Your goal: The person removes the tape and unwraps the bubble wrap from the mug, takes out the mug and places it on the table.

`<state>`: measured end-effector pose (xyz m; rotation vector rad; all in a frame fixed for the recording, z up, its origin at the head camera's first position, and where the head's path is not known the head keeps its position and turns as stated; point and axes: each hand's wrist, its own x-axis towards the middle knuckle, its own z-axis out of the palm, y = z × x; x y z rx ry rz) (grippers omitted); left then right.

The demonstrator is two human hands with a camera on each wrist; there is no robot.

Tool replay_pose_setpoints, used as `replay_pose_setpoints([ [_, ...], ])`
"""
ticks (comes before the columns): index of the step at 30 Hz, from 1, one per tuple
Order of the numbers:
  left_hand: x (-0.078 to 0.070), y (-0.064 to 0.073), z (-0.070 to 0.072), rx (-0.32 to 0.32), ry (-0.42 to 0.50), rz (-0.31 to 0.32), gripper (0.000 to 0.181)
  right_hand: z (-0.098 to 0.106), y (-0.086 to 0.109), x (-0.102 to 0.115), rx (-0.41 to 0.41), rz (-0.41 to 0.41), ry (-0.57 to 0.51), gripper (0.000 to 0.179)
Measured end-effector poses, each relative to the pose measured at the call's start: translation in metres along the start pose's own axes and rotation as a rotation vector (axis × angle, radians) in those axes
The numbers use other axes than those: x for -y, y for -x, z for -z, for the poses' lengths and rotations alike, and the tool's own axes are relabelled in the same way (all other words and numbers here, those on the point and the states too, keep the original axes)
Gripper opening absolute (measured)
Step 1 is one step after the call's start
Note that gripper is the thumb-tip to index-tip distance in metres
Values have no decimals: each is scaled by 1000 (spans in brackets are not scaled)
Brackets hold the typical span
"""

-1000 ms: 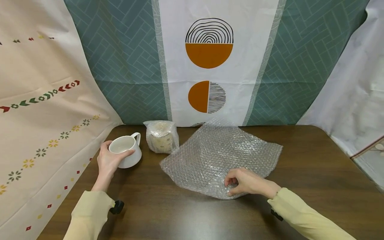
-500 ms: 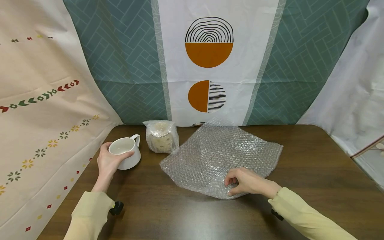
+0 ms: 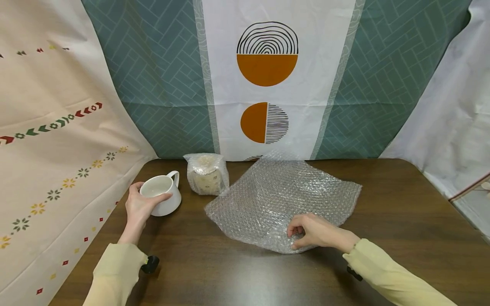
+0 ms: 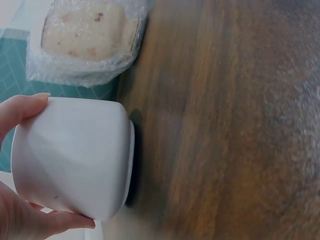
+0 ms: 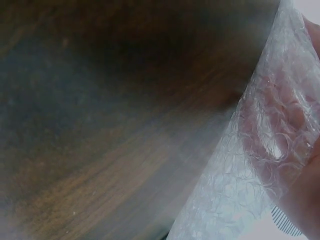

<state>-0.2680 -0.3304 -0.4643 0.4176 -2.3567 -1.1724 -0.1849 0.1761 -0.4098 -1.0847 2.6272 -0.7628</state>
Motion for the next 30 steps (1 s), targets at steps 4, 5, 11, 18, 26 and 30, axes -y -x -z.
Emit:
replay_pose_setpoints([
  [4, 2, 1, 1, 10, 2, 14, 107, 0, -1, -1, -3, 2, 9, 19],
  [5, 1, 2, 2, 13, 1, 15, 106, -1, -1, -1, -3, 3, 9, 19],
  [11, -33, 17, 16, 94, 23, -12, 98, -1, -1, -2, -4, 3, 9, 19],
  [18, -80, 43, 31, 164, 109, 1, 89, -1, 1, -1, -16, -3, 20, 19],
  [26, -86, 47, 35, 235, 76, 38, 98, -1, 1, -1, -14, -7, 22, 20],
  [30, -90, 54, 38, 245, 27, 49, 102, -1, 2, -1, -16, -1, 23, 20],
])
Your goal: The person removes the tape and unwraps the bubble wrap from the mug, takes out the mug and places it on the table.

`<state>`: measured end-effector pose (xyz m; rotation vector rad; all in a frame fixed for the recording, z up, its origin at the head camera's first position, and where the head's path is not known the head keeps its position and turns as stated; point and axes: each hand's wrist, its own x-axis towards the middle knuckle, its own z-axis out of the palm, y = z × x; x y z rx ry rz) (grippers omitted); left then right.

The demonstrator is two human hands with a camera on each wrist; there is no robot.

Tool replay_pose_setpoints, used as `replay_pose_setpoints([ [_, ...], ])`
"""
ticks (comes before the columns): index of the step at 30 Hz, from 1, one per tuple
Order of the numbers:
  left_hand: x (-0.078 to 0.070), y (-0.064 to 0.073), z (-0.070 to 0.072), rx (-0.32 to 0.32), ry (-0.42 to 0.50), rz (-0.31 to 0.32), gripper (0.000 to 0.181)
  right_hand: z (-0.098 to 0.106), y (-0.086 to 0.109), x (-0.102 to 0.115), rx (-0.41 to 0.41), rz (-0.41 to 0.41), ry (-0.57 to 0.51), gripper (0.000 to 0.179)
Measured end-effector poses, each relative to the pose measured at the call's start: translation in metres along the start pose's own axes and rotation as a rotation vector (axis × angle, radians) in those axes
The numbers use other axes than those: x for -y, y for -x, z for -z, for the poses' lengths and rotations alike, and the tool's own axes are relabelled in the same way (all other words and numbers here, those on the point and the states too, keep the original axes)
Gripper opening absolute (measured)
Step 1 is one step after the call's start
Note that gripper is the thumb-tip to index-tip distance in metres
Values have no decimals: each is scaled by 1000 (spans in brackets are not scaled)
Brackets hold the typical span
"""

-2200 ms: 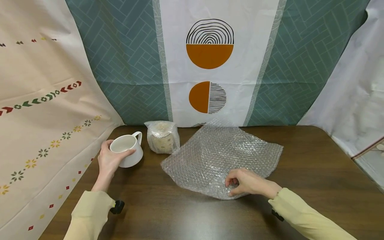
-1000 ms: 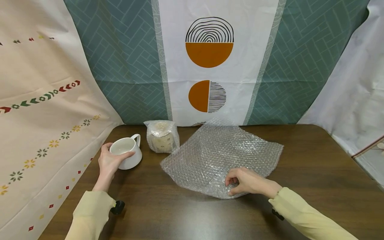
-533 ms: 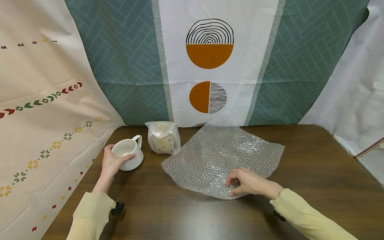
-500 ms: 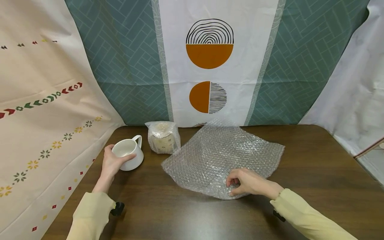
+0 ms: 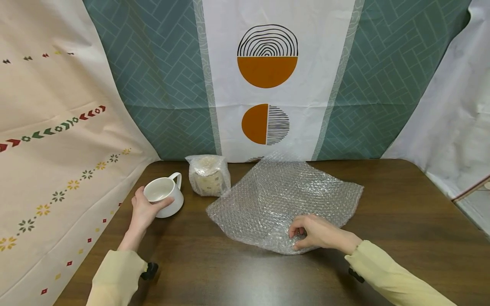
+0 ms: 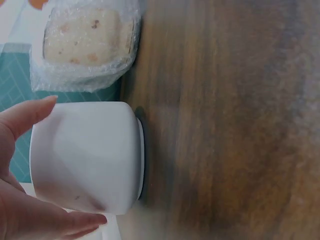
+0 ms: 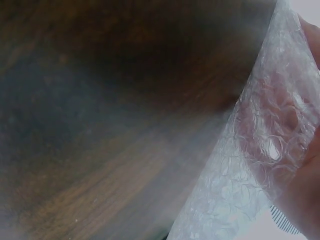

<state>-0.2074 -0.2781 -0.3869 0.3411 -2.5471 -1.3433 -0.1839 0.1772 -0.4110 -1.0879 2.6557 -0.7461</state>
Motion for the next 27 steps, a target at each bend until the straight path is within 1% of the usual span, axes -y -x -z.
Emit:
replay_pose_setpoints([
  [2, -1, 2, 0, -14, -16, 2, 103, 0, 0, 0, 2, -1, -4, 20],
  [4, -2, 3, -1, -49, -28, -13, 102, 1, 1, 0, 4, -2, -6, 20],
  [7, -6, 4, -2, -105, -43, -55, 97, 1, 1, 0, 5, -3, -9, 20],
  [9, -10, 4, -2, -130, -48, -83, 93, 1, 1, 0, 2, 1, -4, 20],
  [14, -20, 4, -4, -133, -48, -145, 84, 1, 0, 0, -2, 12, 7, 20],
  [21, -26, 5, -8, -210, -63, -221, 72, 1, -2, 0, 9, 4, 6, 20],
  [27, -32, 7, -10, -236, -51, -266, 68, 0, -2, 0, 5, 9, 4, 20],
])
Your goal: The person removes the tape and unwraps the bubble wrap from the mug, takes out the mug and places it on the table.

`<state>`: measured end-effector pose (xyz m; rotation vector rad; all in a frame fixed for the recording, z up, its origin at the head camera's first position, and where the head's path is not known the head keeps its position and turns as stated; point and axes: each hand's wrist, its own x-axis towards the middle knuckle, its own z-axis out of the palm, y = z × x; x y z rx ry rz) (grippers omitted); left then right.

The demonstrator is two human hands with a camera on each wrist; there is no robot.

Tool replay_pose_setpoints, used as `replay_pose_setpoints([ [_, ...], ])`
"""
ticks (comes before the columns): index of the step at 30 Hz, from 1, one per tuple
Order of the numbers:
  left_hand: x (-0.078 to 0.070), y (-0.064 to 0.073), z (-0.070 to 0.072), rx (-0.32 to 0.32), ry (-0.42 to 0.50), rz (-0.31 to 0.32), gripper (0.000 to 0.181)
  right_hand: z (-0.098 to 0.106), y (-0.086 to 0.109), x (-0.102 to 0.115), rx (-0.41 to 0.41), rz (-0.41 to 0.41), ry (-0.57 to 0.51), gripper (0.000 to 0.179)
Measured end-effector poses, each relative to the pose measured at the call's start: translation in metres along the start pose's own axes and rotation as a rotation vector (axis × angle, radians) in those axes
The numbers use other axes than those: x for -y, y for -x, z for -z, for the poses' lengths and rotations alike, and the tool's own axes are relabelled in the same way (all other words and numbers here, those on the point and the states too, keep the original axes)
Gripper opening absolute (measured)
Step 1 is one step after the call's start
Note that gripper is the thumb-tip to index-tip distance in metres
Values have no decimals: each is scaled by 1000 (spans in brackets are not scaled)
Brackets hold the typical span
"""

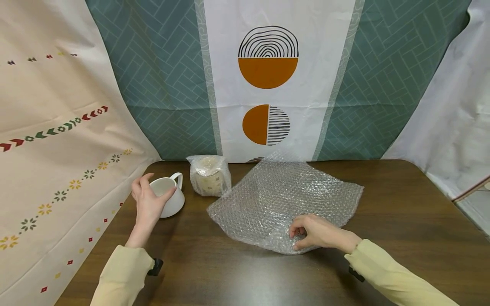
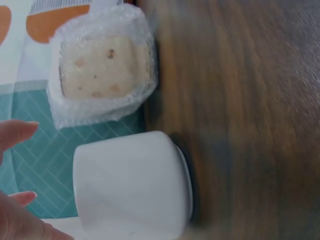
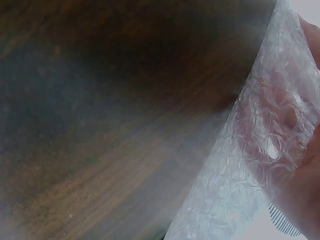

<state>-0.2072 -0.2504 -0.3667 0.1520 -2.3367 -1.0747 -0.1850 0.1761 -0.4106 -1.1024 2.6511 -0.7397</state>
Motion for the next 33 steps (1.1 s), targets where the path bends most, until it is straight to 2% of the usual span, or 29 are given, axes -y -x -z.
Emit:
replay_pose_setpoints([
  [3, -6, 0, -2, -1, 15, -29, 65, 0, 0, 0, -1, 2, -3, 20],
  [11, -23, 1, -9, 46, 73, -67, 61, -1, 0, -2, 1, 13, -10, 20],
  [21, -46, 5, -19, 94, 104, -159, 56, 0, 0, -1, 5, 3, -17, 20],
  [26, -58, 6, -23, 154, 150, -162, 56, 0, -1, -1, 11, 1, -20, 19],
  [33, -67, 9, -30, 204, 189, -156, 57, 0, -1, -2, 16, -2, -24, 19],
])
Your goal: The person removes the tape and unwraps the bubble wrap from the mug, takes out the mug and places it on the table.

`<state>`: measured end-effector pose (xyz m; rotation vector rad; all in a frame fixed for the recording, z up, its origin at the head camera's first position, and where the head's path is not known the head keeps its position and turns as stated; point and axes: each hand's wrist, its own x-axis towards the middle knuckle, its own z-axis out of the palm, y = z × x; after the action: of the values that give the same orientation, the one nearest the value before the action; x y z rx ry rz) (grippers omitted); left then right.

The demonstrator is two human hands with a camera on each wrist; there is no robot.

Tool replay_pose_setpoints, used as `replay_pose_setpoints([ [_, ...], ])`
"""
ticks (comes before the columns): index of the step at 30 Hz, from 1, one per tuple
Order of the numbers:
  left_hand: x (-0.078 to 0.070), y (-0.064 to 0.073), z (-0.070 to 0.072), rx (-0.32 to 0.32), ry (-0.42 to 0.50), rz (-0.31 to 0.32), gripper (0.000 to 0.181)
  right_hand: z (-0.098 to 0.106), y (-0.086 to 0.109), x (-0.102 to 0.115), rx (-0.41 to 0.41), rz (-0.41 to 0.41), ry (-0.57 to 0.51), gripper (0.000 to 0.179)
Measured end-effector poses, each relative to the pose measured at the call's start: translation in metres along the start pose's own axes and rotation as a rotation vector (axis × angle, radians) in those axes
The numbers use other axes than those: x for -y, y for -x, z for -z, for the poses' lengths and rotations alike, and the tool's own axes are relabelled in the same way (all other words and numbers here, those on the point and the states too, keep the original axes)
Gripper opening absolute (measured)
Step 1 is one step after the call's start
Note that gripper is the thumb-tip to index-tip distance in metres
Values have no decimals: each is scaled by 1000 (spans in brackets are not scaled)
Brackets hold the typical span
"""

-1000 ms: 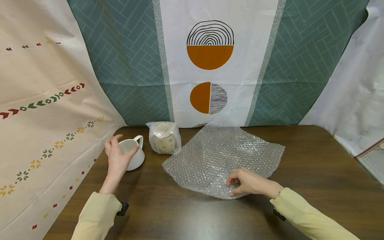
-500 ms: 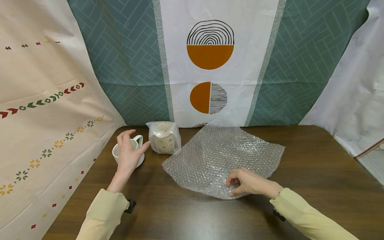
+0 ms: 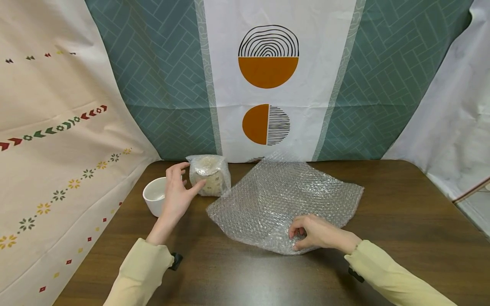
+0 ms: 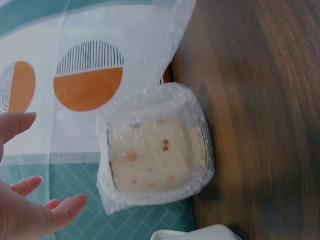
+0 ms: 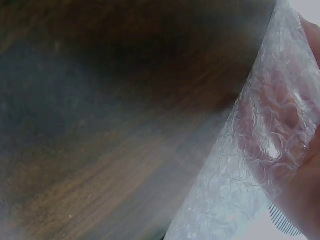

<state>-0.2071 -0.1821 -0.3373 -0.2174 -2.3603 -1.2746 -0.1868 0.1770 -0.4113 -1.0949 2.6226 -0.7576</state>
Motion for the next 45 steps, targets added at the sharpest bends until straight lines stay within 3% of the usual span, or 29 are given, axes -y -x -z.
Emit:
replay_pose_setpoints([
  [18, -15, 9, -35, 127, 43, -59, 57, 0, 1, 1, -5, -1, 1, 20],
  [33, -24, 22, -56, 299, 28, -119, 45, -1, 0, -1, -14, 12, -5, 20],
  [38, -27, 31, -67, 410, -30, -143, 40, -1, 0, -1, -8, 20, -38, 19],
  [45, -30, 42, -85, 615, -208, -88, 43, 1, 2, -2, 10, 18, -101, 18],
])
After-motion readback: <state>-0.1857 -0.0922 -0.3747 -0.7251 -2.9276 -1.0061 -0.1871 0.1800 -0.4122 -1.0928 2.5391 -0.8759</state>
